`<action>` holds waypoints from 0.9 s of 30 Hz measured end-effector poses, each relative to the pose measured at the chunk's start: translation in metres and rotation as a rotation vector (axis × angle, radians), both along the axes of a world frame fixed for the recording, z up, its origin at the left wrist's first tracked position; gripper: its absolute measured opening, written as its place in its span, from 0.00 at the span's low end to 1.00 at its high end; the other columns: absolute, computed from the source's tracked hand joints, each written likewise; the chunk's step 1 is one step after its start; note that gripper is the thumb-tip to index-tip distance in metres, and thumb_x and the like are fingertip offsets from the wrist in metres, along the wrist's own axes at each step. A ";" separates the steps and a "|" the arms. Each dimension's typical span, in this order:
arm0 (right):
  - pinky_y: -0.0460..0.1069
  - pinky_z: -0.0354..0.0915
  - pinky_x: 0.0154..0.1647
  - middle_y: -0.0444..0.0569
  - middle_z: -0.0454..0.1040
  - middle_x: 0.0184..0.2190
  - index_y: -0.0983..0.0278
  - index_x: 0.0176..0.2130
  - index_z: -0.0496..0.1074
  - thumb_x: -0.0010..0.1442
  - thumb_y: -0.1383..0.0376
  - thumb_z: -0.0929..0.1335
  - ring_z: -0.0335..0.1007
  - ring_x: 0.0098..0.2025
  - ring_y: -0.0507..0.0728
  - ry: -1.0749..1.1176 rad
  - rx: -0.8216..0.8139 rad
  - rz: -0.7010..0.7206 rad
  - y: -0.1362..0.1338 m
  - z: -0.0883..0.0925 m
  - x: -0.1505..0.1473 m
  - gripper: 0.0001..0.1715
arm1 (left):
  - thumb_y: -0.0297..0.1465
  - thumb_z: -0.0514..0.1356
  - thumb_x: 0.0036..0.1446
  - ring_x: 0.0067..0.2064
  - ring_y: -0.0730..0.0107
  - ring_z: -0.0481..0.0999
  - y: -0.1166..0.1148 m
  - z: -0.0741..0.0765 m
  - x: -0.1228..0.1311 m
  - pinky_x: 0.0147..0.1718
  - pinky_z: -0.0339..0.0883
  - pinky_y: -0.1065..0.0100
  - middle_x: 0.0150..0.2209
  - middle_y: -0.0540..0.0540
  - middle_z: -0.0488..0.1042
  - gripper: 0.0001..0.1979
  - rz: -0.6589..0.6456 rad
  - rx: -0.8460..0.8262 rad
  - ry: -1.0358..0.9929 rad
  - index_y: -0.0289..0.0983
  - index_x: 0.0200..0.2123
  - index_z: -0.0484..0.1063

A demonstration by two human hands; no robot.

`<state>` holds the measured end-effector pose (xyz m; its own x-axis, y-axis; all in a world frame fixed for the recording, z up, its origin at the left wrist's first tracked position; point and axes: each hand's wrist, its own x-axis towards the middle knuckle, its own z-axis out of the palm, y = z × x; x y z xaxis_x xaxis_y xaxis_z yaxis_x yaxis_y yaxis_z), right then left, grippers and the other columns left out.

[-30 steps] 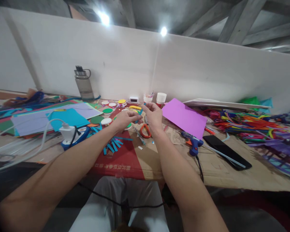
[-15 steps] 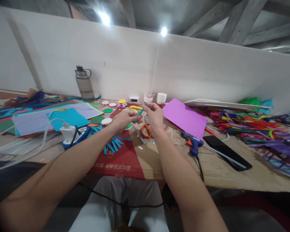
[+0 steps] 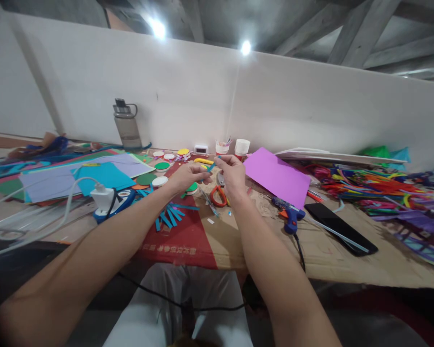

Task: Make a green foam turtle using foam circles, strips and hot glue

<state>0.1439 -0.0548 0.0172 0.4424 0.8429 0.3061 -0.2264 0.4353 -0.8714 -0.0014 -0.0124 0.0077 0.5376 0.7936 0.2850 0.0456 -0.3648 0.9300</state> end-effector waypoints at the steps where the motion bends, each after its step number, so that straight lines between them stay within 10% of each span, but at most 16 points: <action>1: 0.46 0.56 0.25 0.40 0.71 0.25 0.61 0.26 0.70 0.35 0.59 0.77 0.62 0.26 0.49 0.002 -0.005 0.006 0.000 0.000 0.000 0.18 | 0.40 0.69 0.47 0.29 0.74 0.74 0.002 -0.001 -0.001 0.30 0.63 0.71 0.28 0.44 0.81 0.13 0.006 -0.008 -0.003 0.34 0.26 0.77; 15: 0.46 0.54 0.25 0.40 0.72 0.23 0.62 0.26 0.73 0.36 0.59 0.76 0.60 0.25 0.49 -0.060 -0.045 -0.029 -0.001 0.001 0.006 0.15 | 0.36 0.71 0.45 0.25 0.77 0.71 0.013 0.008 -0.017 0.26 0.61 0.73 0.25 0.45 0.78 0.11 0.118 -0.109 -0.128 0.33 0.25 0.77; 27: 0.47 0.51 0.24 0.41 0.71 0.20 0.64 0.24 0.74 0.36 0.57 0.76 0.55 0.21 0.48 -0.312 -0.219 0.113 -0.003 -0.004 -0.001 0.16 | 0.27 0.72 0.44 0.26 0.78 0.72 0.019 0.018 -0.023 0.23 0.61 0.77 0.23 0.51 0.74 0.10 0.151 -0.462 -0.639 0.33 0.26 0.73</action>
